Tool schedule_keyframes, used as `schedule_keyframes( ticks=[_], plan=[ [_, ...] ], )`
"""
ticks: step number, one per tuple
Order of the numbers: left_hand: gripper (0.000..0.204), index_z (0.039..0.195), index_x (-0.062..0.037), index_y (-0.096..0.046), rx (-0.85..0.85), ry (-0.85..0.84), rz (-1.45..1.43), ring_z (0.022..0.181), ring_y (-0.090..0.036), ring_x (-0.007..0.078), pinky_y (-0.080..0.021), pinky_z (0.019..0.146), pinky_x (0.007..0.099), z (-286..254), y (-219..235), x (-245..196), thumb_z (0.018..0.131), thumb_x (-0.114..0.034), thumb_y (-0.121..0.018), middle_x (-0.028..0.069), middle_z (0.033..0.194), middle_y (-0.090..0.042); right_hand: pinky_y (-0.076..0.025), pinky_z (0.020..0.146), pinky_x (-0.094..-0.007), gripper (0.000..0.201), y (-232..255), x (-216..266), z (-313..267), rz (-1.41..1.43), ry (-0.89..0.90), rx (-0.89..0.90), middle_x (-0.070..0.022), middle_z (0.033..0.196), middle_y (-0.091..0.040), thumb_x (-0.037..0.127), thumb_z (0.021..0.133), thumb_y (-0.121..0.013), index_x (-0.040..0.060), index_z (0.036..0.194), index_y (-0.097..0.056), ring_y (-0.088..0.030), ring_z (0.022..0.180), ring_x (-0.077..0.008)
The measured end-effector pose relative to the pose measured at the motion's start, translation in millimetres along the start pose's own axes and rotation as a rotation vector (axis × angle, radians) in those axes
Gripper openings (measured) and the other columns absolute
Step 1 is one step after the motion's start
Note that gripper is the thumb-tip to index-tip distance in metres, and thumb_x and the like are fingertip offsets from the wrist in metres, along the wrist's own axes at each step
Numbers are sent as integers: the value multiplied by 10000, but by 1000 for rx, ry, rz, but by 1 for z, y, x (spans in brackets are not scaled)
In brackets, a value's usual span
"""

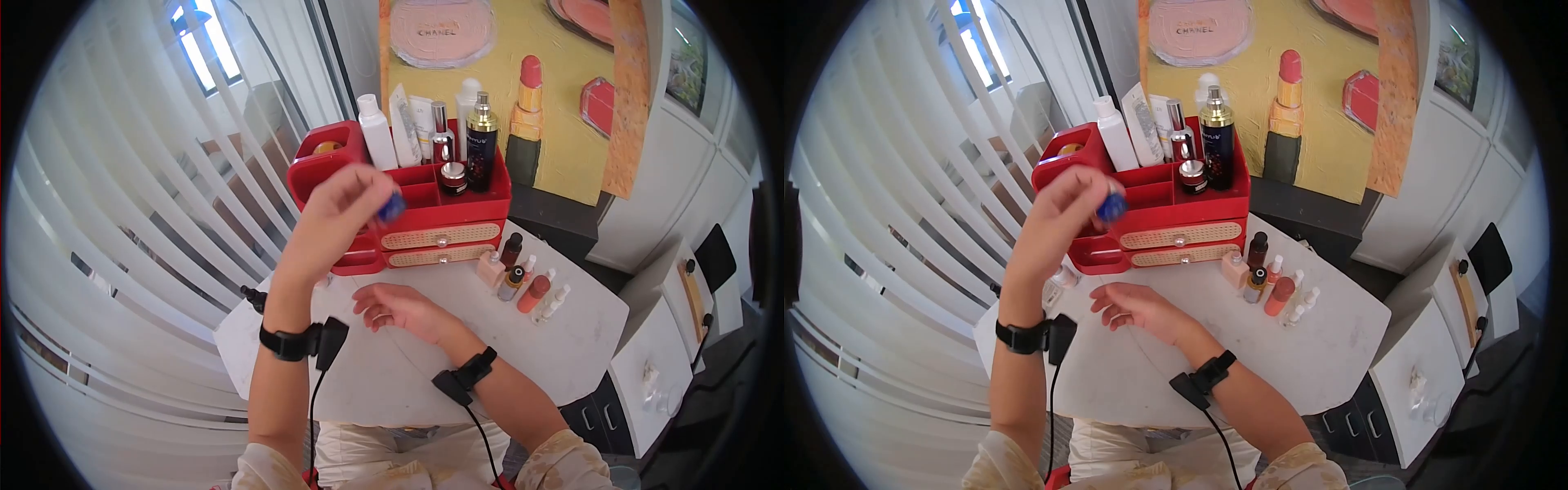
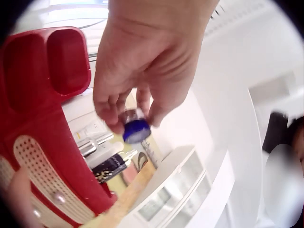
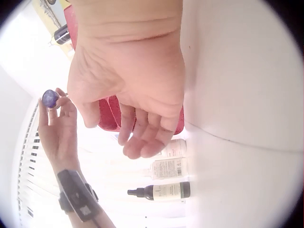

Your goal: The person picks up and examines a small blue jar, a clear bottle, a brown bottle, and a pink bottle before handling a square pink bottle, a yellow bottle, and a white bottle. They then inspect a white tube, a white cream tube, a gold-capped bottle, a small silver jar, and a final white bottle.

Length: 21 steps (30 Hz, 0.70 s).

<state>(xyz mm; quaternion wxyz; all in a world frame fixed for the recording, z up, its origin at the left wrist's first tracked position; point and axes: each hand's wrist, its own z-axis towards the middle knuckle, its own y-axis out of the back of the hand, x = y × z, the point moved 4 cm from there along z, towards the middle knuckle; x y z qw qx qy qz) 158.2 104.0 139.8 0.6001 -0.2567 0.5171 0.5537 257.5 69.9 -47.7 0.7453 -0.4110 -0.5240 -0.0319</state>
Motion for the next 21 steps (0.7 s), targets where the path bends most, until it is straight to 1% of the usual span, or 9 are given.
schedule_keyframes(
  ticks=[2, 3, 4, 6, 8, 9, 12, 15, 21],
  plan=[
    [154, 1031, -66, -652, 204, 90, -181, 957, -611, 96, -506, 873, 264, -24, 3, 16, 1018, -219, -659, 50, 1068, -687, -539, 862, -329, 489, 10, -2, 2, 204, 40, 25, -68, 1138, -690, 470, 1087, -458, 60, 1321, -584, -657, 978, -157],
    [148, 1035, -67, -647, 273, 101, -298, 1007, -627, 138, -508, 927, 292, -33, 5, 32, 1003, -209, -675, 85, 1121, -684, -540, 862, -332, 503, 11, 0, 0, 228, 80, -2, -72, 1136, -689, 486, 1090, -431, 63, 1317, -581, -660, 979, -163],
    [120, 1030, -57, -651, 301, 118, -350, 1040, -637, 165, -512, 941, 313, -42, 8, 46, 995, -169, -676, 106, 1155, -678, -542, 863, -336, 518, 11, 3, -1, 252, 119, -30, -75, 1135, -688, 502, 1093, -404, 66, 1312, -577, -664, 981, -169],
    [162, 1122, -31, -680, 353, 80, -371, 925, -643, 102, -542, 804, 268, -54, 6, 63, 1021, -153, -648, 45, 1102, -696, -543, 865, -339, 528, 13, 5, -2, 290, 159, -33, -80, 1129, -686, 516, 1097, -376, 71, 1301, -573, -668, 988, -178],
    [174, 1140, -24, -687, 359, 144, -363, 914, -644, 101, -545, 807, 274, -60, 6, 80, 1022, -146, -646, 42, 1078, -696, -542, 870, -338, 516, 16, 8, 1, 313, 166, 16, -82, 1120, -684, 513, 1096, -375, 74, 1286, -570, -669, 999, -185],
    [181, 1149, -21, -690, 365, 176, -359, 908, -644, 101, -546, 809, 277, -63, 5, 88, 1023, -142, -645, 41, 1066, -697, -543, 874, -338, 496, 17, 7, 1, 287, 164, -9, -82, 1120, -682, 498, 1096, -391, 76, 1288, -568, -669, 1005, -184],
    [219, 1190, -11, -692, 266, 183, -308, 881, -644, 95, -542, 800, 269, -67, 12, 109, 1023, -145, -647, 33, 1041, -698, -545, 883, -335, 438, 16, 9, 2, 190, 170, -108, -80, 1123, -676, 448, 1092, -440, 79, 1293, -561, -666, 1022, -180],
    [258, 1247, -21, -682, 250, 225, -389, 977, -646, 103, -532, 893, 275, -69, 16, 120, 1013, -125, -655, 30, 1132, -691, -548, 887, -331, 386, 15, 11, 3, 103, 180, -219, -78, 1131, -670, 394, 1083, -494, 78, 1296, -554, -664, 1029, -172],
    [270, 1216, -12, -683, 73, 264, -306, 927, -646, 88, -538, 842, 269, -66, 11, 129, 983, -146, -708, 17, 1072, -698, -562, 892, -333, 347, 32, 7, 3, 75, 161, -329, -68, 1147, -668, 325, 1066, -548, 73, 1304, -551, -673, 1040, -168]
  ],
)
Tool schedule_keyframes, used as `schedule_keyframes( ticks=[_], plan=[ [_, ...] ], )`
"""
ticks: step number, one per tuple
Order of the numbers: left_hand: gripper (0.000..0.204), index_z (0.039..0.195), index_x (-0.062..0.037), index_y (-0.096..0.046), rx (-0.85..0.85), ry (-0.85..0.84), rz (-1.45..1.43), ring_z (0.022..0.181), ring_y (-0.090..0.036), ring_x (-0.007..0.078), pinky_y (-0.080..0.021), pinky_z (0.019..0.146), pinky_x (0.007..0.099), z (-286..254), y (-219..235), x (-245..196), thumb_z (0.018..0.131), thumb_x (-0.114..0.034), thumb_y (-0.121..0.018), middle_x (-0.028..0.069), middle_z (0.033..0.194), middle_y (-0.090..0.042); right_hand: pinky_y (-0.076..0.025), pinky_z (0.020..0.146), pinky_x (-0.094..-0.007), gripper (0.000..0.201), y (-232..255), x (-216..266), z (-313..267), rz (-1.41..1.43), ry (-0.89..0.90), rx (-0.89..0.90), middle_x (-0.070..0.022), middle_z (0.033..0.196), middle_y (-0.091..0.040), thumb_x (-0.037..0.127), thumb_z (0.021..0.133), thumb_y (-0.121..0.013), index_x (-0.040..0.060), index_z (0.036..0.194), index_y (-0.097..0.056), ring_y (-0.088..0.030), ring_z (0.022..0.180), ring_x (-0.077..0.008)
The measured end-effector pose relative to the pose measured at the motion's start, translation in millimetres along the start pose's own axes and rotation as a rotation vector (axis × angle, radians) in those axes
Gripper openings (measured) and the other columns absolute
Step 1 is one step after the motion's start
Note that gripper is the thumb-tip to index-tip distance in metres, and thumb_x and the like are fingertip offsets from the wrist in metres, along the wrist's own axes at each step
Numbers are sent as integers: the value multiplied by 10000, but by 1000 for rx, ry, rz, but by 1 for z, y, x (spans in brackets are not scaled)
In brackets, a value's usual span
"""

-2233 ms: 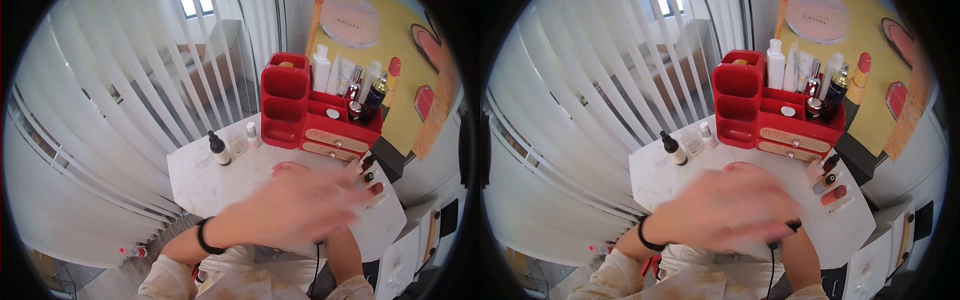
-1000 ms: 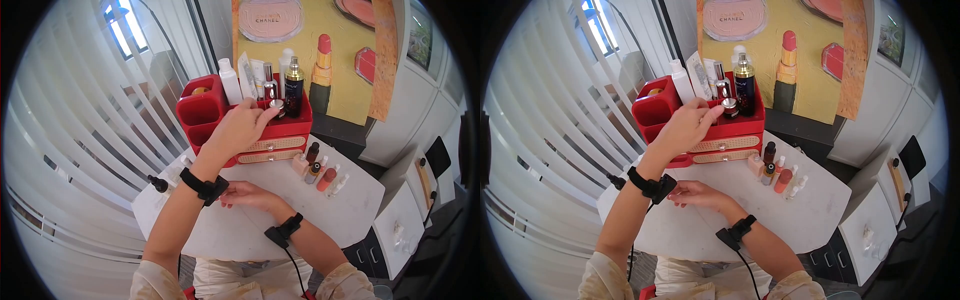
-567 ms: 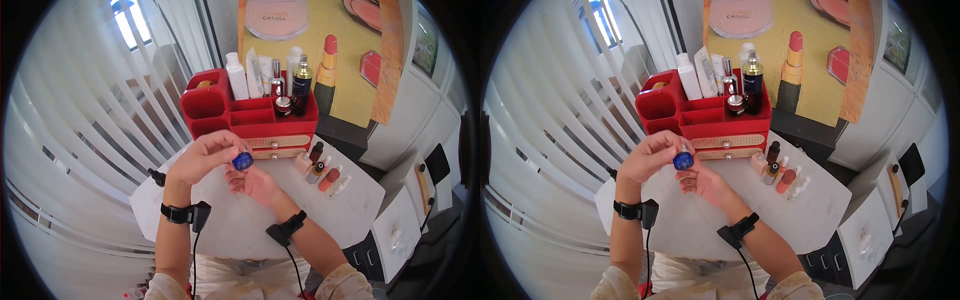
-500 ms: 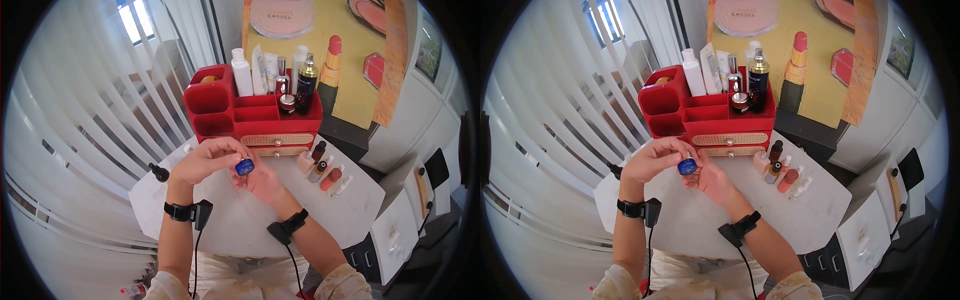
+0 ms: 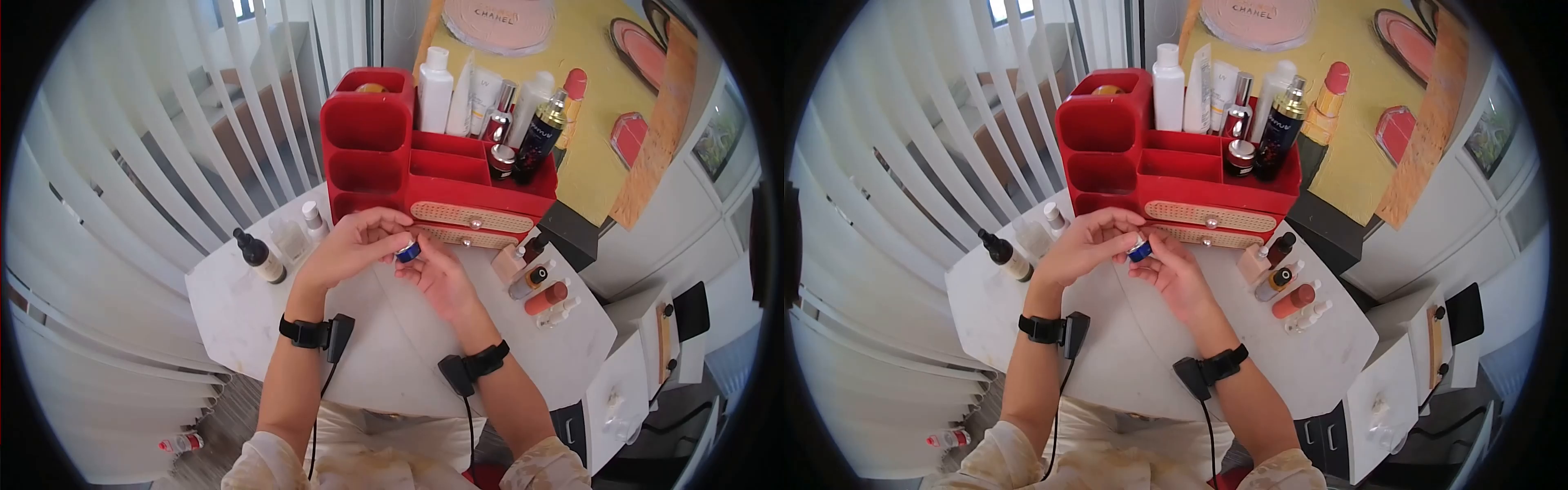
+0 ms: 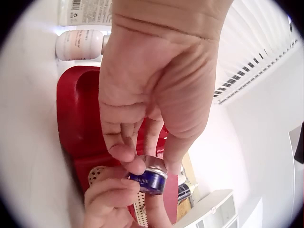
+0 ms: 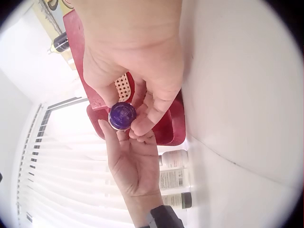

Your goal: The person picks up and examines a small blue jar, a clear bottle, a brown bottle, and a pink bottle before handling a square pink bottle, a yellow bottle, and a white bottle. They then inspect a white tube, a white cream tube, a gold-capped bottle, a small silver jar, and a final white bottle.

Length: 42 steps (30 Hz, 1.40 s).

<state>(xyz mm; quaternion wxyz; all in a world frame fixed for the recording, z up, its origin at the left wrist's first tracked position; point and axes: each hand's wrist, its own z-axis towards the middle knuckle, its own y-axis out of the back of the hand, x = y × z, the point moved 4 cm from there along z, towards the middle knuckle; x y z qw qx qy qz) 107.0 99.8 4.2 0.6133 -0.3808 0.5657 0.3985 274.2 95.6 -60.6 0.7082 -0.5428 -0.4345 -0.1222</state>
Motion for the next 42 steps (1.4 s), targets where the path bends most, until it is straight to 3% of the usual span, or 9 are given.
schedule_keyframes(
  ticks=[12, 18, 25, 30, 36, 39, 42],
  plan=[
    [371, 1139, -62, -714, 21, -163, 159, 854, -649, 83, -524, 757, 257, -11, 8, 6, 803, -111, -864, -2, 963, -709, -555, 942, -346, 341, 2, -2, -2, -105, 17, -120, -68, 1233, -658, 249, 1065, -565, 62, 1349, -548, -659, 1118, -170],
    [326, 1054, -23, -708, -215, -225, 523, 773, -639, 115, -525, 707, 272, -25, 23, -10, 763, -74, -846, 31, 889, -685, -554, 934, -349, 333, 3, 0, 2, -234, 85, -126, -109, 1244, -650, 231, 1057, -574, 38, 1328, -558, -660, 1078, -188],
    [345, 1086, 6, -691, -276, -231, 710, 747, -640, 158, -523, 689, 296, -26, 38, 4, 759, -24, -795, 75, 894, -689, -559, 920, -349, 302, -2, 1, 0, -340, 57, -124, -124, 1272, -642, 181, 1049, -583, 31, 1311, -566, -673, 1022, -194],
    [364, 1112, 4, -682, -236, -218, 706, 738, -661, 177, -533, 692, 314, -23, 37, 14, 763, -14, -783, 84, 898, -703, -555, 967, -349, 306, -6, 0, 0, -345, 54, -92, -136, 1303, -634, 170, 1047, -588, 37, 1320, -553, -676, 1099, -223],
    [343, 1107, 12, -684, -248, -152, 601, 730, -673, 177, -538, 690, 320, -25, 38, 10, 806, -91, -812, 102, 914, -726, -533, 1041, -358, 319, -8, -3, 0, -312, -1, -39, -154, 1348, -608, 148, 1051, -576, 32, 1343, -522, -657, 1195, -271],
    [326, 1084, 14, -697, -330, -131, 527, 727, -673, 176, -538, 690, 327, -25, 44, 9, 824, -139, -822, 104, 923, -732, -528, 1052, -361, 335, -9, -4, 0, -310, -25, -37, -158, 1377, -590, 141, 1052, -569, 29, 1361, -504, -652, 1206, -274],
    [336, 1062, 16, -709, -310, -82, 697, 729, -679, 193, -541, 691, 336, -28, 44, 9, 795, -145, -833, 119, 937, -734, -522, 1058, -362, 349, -12, -4, -2, -322, -44, -32, -156, 1394, -580, 136, 1053, -563, 30, 1378, -491, -643, 1219, -271]
  ],
)
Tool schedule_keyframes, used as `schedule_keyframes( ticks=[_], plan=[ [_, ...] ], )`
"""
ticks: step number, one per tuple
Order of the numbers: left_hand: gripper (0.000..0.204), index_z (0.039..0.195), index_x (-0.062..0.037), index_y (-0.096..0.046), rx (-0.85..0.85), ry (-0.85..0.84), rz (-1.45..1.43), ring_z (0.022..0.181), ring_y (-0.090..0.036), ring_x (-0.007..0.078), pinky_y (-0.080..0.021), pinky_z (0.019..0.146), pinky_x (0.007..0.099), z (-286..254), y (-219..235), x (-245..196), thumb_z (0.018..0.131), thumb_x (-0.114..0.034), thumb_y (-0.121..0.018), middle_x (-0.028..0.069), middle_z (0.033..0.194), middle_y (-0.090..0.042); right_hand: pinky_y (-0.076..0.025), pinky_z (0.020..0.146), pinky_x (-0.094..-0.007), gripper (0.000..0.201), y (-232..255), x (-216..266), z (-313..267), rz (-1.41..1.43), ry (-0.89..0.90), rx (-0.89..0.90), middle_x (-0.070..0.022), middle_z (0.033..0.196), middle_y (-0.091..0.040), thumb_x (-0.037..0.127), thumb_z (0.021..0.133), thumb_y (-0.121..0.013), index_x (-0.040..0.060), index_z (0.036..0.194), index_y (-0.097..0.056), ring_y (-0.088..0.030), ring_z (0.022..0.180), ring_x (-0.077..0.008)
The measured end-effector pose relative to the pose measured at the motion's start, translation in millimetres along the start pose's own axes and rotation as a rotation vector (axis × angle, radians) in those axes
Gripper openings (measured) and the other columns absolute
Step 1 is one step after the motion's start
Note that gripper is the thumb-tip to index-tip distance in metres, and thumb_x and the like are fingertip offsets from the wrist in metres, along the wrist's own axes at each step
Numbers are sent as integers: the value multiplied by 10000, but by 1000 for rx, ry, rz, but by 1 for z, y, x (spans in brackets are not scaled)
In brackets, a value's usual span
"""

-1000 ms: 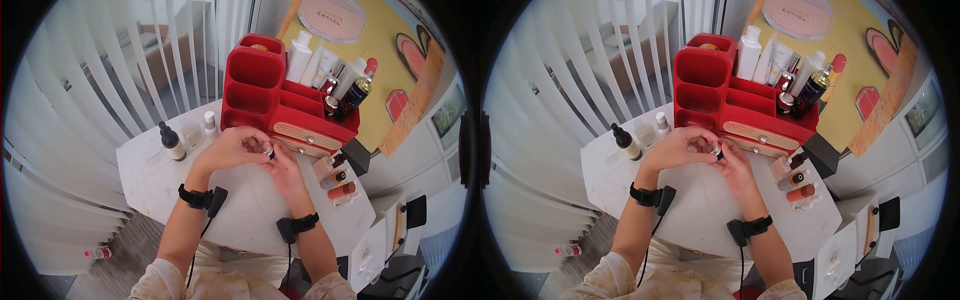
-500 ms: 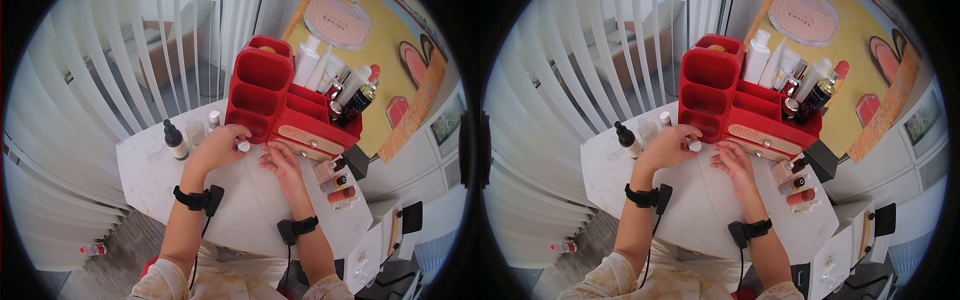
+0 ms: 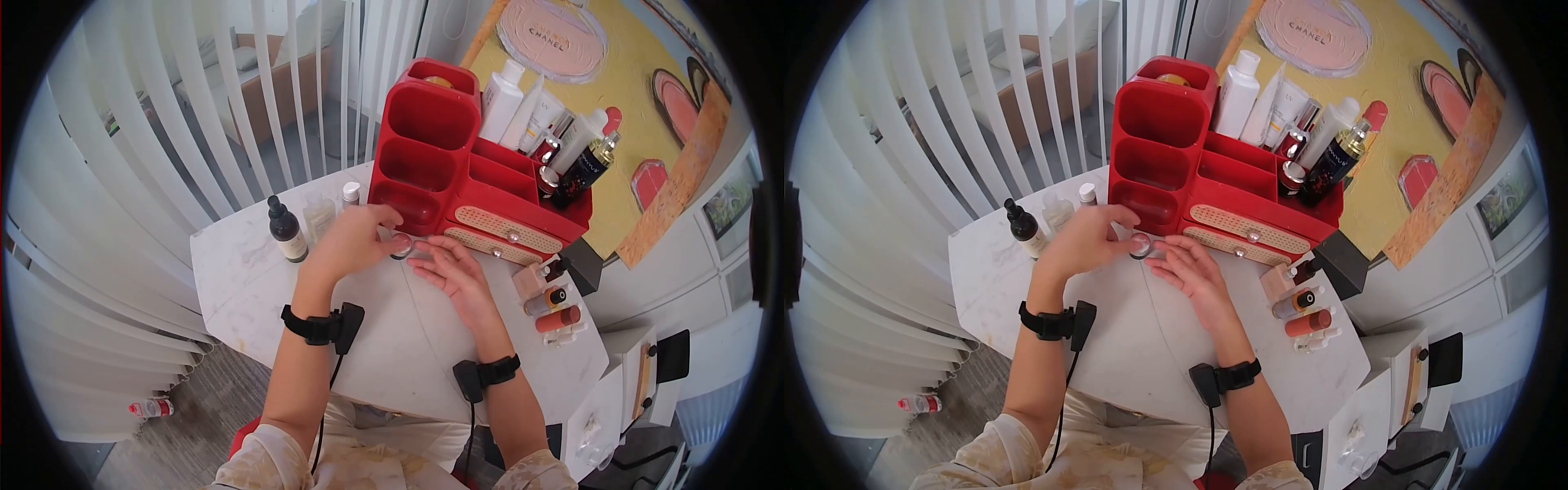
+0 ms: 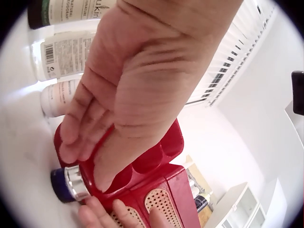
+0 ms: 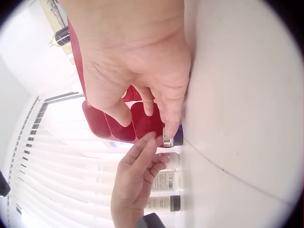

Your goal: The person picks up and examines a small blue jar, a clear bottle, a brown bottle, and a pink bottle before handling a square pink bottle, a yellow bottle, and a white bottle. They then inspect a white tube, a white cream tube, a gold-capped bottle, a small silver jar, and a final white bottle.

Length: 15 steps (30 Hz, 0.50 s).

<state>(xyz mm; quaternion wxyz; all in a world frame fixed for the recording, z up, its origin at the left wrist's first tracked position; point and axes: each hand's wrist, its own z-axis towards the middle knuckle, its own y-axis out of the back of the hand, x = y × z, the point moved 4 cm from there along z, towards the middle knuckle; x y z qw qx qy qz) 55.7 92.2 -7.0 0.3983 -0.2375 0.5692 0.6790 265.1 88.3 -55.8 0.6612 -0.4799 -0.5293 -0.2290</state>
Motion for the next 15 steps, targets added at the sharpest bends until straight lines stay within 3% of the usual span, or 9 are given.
schedule_keyframes(
  ticks=[3, 6, 9, 15],
  plan=[
    [343, 1057, 16, -715, 137, -90, 111, 731, -686, 219, -540, 686, 339, 1, -13, 10, 769, -135, -825, 131, 921, -728, -512, 1065, -356, 359, -1, -1, 0, -20, 4, 8, -148, 1403, -576, 130, 1053, -559, 32, 1391, -488, -630, 1232, -260],
    [333, 1038, 25, -712, 118, -134, 117, 727, -688, 242, -539, 680, 341, 4, -19, 12, 750, -113, -806, 142, 863, -716, -502, 1067, -347, 376, 1, -4, 0, -54, 14, -10, -136, 1402, -577, 122, 1040, -586, 30, 1394, -497, -619, 1233, -231],
    [305, 994, 32, -700, 137, -47, 25, 702, -682, 239, -534, 664, 342, 2, -20, 6, 749, -119, -801, 137, 781, -697, -499, 1061, -337, 397, 6, -9, 2, -149, 60, -58, -125, 1386, -584, 108, 1017, -632, 26, 1387, -513, -611, 1225, -198],
    [325, 910, 4, -628, 57, -126, 3, 636, -651, 206, -495, 598, 335, 2, -21, -7, 724, -152, -843, 105, 695, -658, -510, 1047, -328, 407, 7, -9, 3, -174, 81, -105, -104, 1345, -608, 111, 1006, -662, 22, 1379, -524, -629, 1179, -182]
  ],
)
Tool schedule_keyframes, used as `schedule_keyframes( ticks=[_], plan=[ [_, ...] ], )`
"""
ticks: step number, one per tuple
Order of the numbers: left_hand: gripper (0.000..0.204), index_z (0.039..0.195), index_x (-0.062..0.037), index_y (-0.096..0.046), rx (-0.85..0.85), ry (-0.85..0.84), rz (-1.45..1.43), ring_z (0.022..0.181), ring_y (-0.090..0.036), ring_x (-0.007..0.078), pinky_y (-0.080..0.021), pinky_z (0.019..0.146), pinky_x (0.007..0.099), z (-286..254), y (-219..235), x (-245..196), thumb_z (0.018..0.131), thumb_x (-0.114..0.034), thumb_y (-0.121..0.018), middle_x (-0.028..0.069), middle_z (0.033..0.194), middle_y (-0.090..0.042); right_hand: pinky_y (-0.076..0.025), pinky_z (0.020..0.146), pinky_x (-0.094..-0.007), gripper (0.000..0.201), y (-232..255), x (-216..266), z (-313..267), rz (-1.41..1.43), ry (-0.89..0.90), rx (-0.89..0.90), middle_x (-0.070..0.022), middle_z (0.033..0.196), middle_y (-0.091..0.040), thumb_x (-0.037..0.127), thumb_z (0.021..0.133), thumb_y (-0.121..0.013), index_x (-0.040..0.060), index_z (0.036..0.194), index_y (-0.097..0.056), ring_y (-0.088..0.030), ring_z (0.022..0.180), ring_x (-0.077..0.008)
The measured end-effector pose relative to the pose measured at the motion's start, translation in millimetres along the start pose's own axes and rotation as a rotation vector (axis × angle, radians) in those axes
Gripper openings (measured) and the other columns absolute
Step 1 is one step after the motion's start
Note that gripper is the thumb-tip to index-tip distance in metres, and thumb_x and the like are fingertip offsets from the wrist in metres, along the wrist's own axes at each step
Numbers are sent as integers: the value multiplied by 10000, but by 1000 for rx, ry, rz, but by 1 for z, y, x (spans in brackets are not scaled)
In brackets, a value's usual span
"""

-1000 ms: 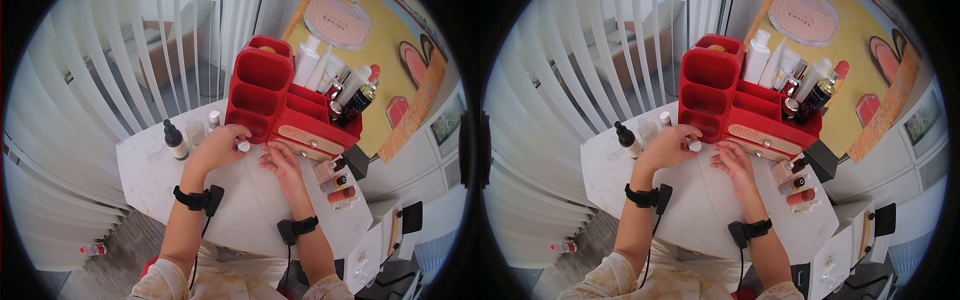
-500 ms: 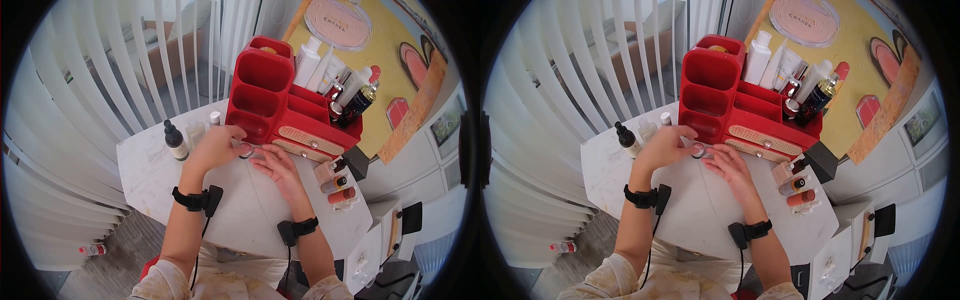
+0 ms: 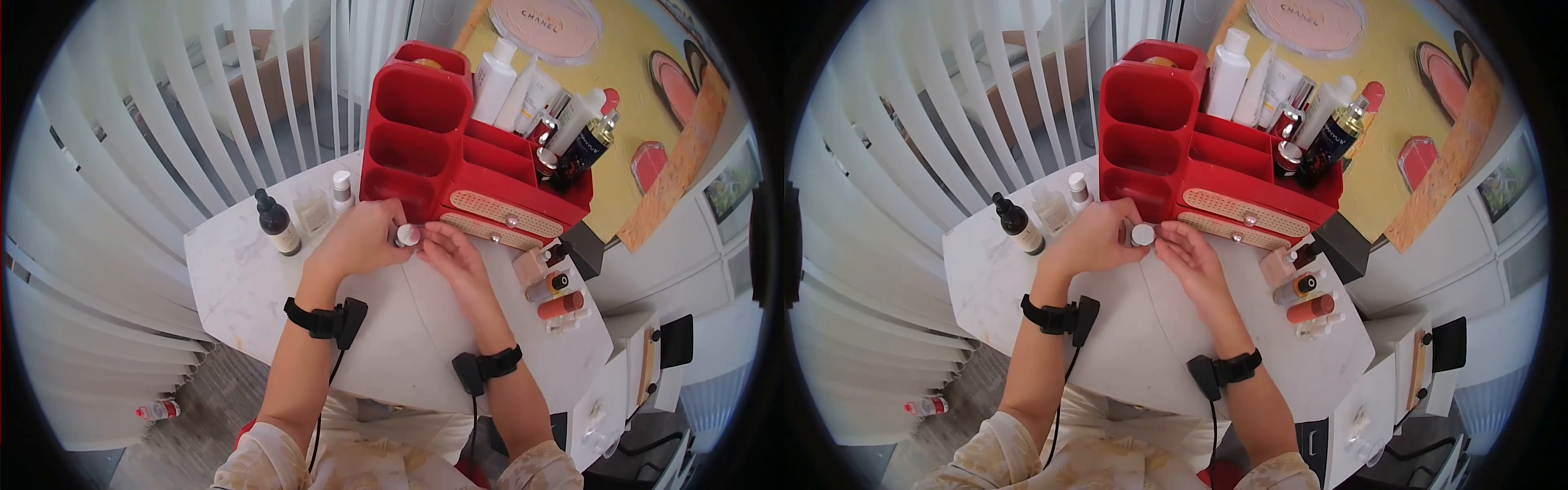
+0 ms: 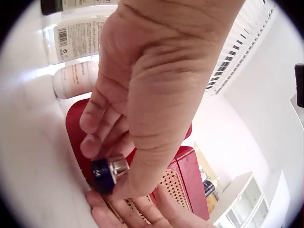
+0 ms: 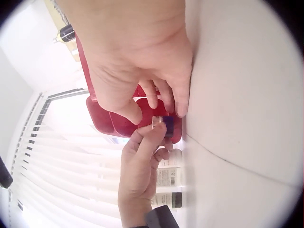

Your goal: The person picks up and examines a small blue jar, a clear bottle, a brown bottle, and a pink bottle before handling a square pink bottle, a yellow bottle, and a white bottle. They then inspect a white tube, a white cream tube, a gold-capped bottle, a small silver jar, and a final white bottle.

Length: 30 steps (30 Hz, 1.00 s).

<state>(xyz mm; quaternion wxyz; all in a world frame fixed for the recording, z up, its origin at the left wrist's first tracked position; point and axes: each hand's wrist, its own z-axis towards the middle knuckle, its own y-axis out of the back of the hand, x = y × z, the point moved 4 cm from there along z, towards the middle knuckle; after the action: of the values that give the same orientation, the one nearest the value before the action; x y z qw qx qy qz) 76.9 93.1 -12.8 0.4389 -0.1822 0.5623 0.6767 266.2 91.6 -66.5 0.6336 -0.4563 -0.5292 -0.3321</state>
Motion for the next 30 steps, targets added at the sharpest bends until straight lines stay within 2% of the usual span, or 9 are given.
schedule_keyframes(
  ticks=[6, 9, 12, 15, 18, 24, 27, 30],
  plan=[
    [393, 895, -40, -567, -82, -22, -88, 616, -553, 115, -416, 554, 286, 6, 0, -18, 718, -172, -892, 26, 656, -567, -532, 1016, -333, 369, -6, 15, -7, 273, -70, 21, -81, 1302, -630, 162, 1036, -624, 41, 1375, -545, -644, 1158, -170],
    [415, 946, -46, -606, -61, -70, -63, 664, -554, 96, -441, 575, 267, 7, 0, -29, 714, -191, -917, 10, 756, -609, -537, 1015, -336, 384, 0, 14, -6, 318, -45, 12, -58, 1268, -644, 175, 1034, -631, 49, 1388, -553, -643, 1160, -153],
    [442, 1051, -40, -661, -105, -145, -185, 716, -585, 91, -484, 618, 246, 6, 0, -38, 740, -220, -919, 19, 877, -661, -542, 1011, -338, 397, 2, 18, -6, 264, 8, -33, -39, 1233, -659, 200, 1033, -642, 52, 1394, -571, -646, 1149, -144],
    [447, 1155, -27, -692, -89, -83, -258, 729, -623, 96, -522, 669, 237, 6, -2, -32, 795, -207, -886, 37, 948, -691, -551, 1003, -343, 404, 3, 20, -5, 205, 60, -64, -44, 1245, -666, 233, 1041, -634, 49, 1397, -587, -651, 1142, -148],
    [398, 1175, -17, -705, -47, -48, -238, 756, -659, 101, -535, 697, 241, 7, -4, -29, 847, -190, -848, 44, 955, -705, -559, 1001, -354, 413, 3, 19, -3, 220, 57, -56, -62, 1287, -663, 250, 1054, -612, 41, 1409, -585, -656, 1142, -161],
    [319, 1128, 20, -716, -13, 54, -311, 807, -689, 90, -546, 731, 241, 11, -10, -18, 888, -168, -810, 49, 956, -726, -562, 1013, -367, 424, 2, 14, -1, 222, 77, -37, -93, 1290, -669, 217, 1059, -598, 19, 1433, -562, -665, 1133, -183],
    [239, 980, 24, -730, -106, -6, -418, 689, -681, 89, -526, 636, 239, 12, -16, -11, 873, -173, -812, 61, 777, -738, -561, 1006, -355, 439, 0, 12, 0, 181, 114, -19, -97, 1289, -668, 172, 1038, -630, 16, 1441, -553, -670, 1120, -184],
    [241, 900, 22, -704, -90, 29, -431, 660, -676, 83, -518, 613, 229, 14, -18, -8, 886, -193, -812, 57, 734, -726, -559, 991, -340, 467, 1, 12, 0, 120, 130, -8, -102, 1291, -666, 123, 1009, -666, 19, 1448, -546, -676, 1107, -180]
  ],
)
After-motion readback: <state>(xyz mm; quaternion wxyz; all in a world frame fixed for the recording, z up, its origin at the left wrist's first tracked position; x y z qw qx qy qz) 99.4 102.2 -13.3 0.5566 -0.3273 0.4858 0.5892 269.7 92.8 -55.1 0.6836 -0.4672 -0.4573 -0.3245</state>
